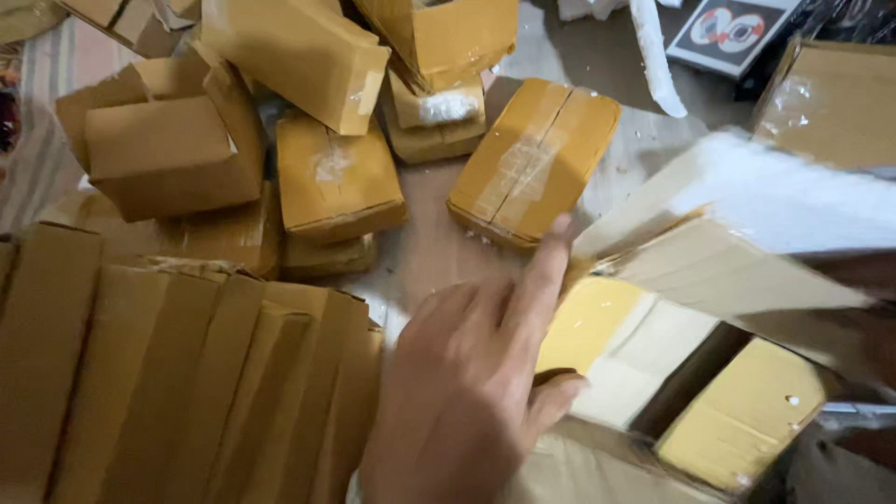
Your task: The person places a white foam insert and a black smartwatch box into a small brown cardboard box. They close the flaps and seal the box using a tape dispenser with brown packing tape. The process is repeated for multiple boxes.
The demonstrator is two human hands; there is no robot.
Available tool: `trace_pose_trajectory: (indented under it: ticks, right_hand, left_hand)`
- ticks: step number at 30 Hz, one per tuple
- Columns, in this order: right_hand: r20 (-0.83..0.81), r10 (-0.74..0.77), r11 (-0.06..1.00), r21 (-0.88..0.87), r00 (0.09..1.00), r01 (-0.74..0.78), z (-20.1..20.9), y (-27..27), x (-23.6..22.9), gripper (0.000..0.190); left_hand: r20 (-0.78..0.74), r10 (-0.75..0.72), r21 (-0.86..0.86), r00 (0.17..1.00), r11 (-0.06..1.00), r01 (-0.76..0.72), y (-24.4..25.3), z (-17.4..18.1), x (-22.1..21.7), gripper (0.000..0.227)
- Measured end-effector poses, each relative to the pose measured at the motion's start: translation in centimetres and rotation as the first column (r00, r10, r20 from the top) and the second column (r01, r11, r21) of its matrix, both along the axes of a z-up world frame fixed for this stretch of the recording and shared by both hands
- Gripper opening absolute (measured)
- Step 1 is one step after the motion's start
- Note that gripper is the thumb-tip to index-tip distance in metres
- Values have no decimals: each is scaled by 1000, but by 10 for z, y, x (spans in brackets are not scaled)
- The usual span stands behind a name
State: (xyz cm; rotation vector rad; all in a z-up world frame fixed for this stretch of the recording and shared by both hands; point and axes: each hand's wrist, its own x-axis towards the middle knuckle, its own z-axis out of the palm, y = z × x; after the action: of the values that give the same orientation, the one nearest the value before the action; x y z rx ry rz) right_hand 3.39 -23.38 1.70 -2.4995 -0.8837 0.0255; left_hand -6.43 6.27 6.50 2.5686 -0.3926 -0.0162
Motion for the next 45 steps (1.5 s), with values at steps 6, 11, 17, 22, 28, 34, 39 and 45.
trace_pose_trajectory:
  ticks: [6,11,17,22,28,34,39,45]
  right_hand:
    - [95,40,996,78,995,-47,-9,2,2,28]
    - [171,-46,996,-67,984,58,-1,6,5,26]
    - [357,13,991,-131,934,36,31,20,15,20]
    - [268,-146,981,-87,952,175,33,28,13,20]
    - [243,-209,977,19,947,211,16,15,13,14]
    - [284,-232,965,-52,930,256,24,24,16,16]
    - [330,-196,962,-116,923,246,27,27,10,16]
    - [375,-178,952,-167,910,255,22,34,11,15]
  left_hand:
    - [-260,70,169,963,985,-26,-23,-56,54,148]
    - [83,54,29,995,998,-57,-31,-76,69,148]
    - [494,-68,-70,867,991,117,-36,-60,51,94]
    - [334,-147,133,931,985,108,-51,-65,57,91]
    - [215,-116,80,970,992,101,-52,-75,63,81]
    - [105,-265,128,959,960,251,-58,-73,58,34]
    - [215,-280,114,936,959,261,-58,-75,59,30]
    - [205,-285,62,936,958,279,-64,-80,58,42]
